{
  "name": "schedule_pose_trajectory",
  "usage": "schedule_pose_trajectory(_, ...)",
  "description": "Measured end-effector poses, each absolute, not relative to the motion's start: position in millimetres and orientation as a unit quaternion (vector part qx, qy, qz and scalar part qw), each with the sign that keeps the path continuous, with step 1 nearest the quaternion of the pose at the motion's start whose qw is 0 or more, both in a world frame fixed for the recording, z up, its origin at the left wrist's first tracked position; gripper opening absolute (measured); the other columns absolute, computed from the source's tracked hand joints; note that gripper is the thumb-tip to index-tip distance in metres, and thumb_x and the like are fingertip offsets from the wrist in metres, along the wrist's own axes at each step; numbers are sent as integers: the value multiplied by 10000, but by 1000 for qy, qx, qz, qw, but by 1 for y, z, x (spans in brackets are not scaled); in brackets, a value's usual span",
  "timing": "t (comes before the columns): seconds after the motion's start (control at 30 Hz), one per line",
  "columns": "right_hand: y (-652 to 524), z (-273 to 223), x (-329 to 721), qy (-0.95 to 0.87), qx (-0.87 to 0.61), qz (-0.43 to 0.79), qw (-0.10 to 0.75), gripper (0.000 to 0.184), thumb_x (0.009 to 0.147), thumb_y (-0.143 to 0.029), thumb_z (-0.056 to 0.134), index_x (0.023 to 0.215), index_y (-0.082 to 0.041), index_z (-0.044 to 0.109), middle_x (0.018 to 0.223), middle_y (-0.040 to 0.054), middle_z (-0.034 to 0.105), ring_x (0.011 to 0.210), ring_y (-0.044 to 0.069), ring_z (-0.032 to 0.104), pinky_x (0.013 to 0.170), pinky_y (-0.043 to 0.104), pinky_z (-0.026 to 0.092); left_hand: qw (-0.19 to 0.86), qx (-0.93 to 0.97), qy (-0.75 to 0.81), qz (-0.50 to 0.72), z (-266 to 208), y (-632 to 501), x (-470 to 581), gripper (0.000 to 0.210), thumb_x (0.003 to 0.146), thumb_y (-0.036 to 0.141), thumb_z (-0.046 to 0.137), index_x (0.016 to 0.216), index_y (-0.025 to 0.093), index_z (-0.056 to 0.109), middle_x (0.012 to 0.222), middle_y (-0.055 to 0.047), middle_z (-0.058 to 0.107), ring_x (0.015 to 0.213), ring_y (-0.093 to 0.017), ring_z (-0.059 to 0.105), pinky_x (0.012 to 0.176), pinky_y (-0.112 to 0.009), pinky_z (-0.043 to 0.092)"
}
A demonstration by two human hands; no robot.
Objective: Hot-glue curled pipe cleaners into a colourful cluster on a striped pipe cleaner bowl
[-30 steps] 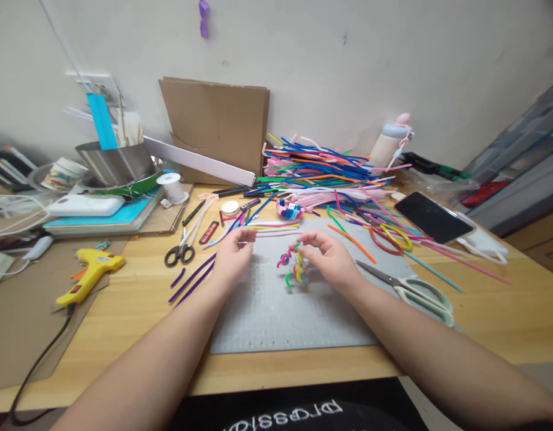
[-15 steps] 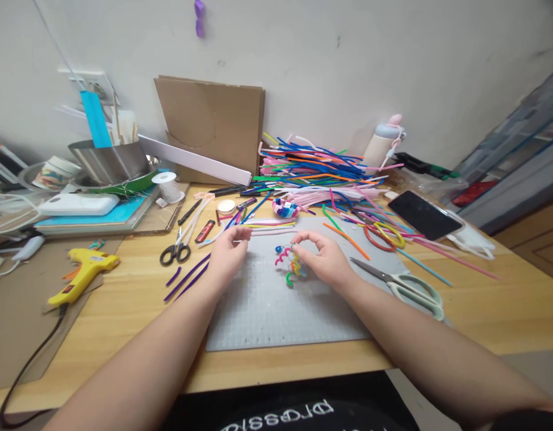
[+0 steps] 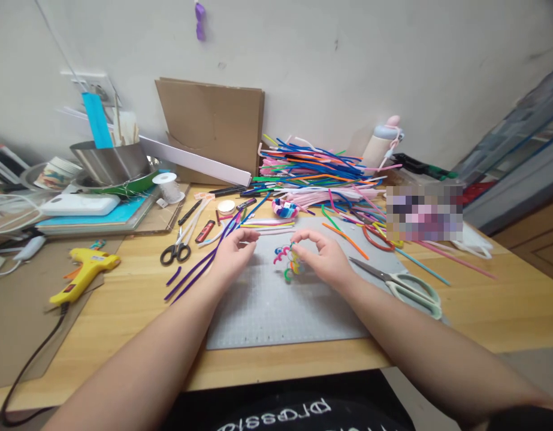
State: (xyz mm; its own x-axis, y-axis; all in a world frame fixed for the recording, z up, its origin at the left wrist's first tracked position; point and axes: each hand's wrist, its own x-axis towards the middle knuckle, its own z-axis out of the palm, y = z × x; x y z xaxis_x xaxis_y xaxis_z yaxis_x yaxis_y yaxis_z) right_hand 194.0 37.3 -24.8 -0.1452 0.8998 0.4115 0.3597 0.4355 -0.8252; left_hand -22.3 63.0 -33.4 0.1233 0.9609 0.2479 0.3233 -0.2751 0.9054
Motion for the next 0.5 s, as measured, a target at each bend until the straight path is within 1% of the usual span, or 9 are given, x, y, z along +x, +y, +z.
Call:
schedule_pose_trajectory(0.07, 36, -23, 195, -704, -423, 284, 495, 76, 825, -289, 630, 852, -218, 637, 958, 45, 646, 982, 221, 595, 933, 401, 435, 350, 685, 455, 449, -24, 54, -19, 193, 797, 273, 593, 946, 172, 663, 988, -80, 695, 946, -235, 635, 870, -381, 479)
schedule_pose_trajectory(0.13, 32, -21, 194, -709, -381, 292, 517, 76, 831, -297, 644, 867, -230, 648, 980, 43, 628, 1002, 218, 585, 940, 402, 432, 335, 711, 423, 451, -14, 43, -14, 213, 790, 300, 643, 978, 202, 667, 1053, -65, 683, 1052, -239, 594, 973, -388, 419)
schedule_pose_trajectory(0.17, 30, -20, 193, -711, -360, 298, 525, 70, 830, -295, 652, 872, -239, 655, 988, 40, 617, 1004, 214, 581, 938, 402, 432, 327, 730, 400, 449, -10, 37, -12, 225, 785, 304, 662, 991, 213, 668, 1075, -61, 675, 1081, -237, 579, 999, -387, 399)
schedule_pose_trajectory(0.3, 22, -19, 187, -718, -320, 321, 528, 42, 830, -281, 668, 871, -270, 672, 1008, 28, 578, 1013, 205, 567, 945, 403, 427, 272, 789, 321, 448, -1, 22, -4, 199, 811, 291, 661, 997, 222, 660, 1093, -78, 645, 1096, -236, 568, 983, -398, 412)
schedule_pose_trajectory(0.4, 18, -21, 183, -714, -320, 345, 519, 48, 837, -305, 662, 868, -271, 675, 1013, 33, 572, 1022, 212, 564, 961, 423, 425, 269, 791, 321, 446, -1, 19, -2, 150, 799, 279, 677, 940, 231, 665, 1069, -72, 651, 1069, -239, 580, 960, -412, 427)
schedule_pose_trajectory(0.5, 17, -22, 180, -700, -312, 372, 523, 81, 835, -343, 662, 861, -267, 672, 1005, 32, 576, 1029, 212, 560, 969, 432, 426, 287, 787, 324, 440, 1, 20, -3, 109, 794, 259, 676, 899, 232, 679, 1068, -66, 654, 1064, -241, 583, 961, -416, 423)
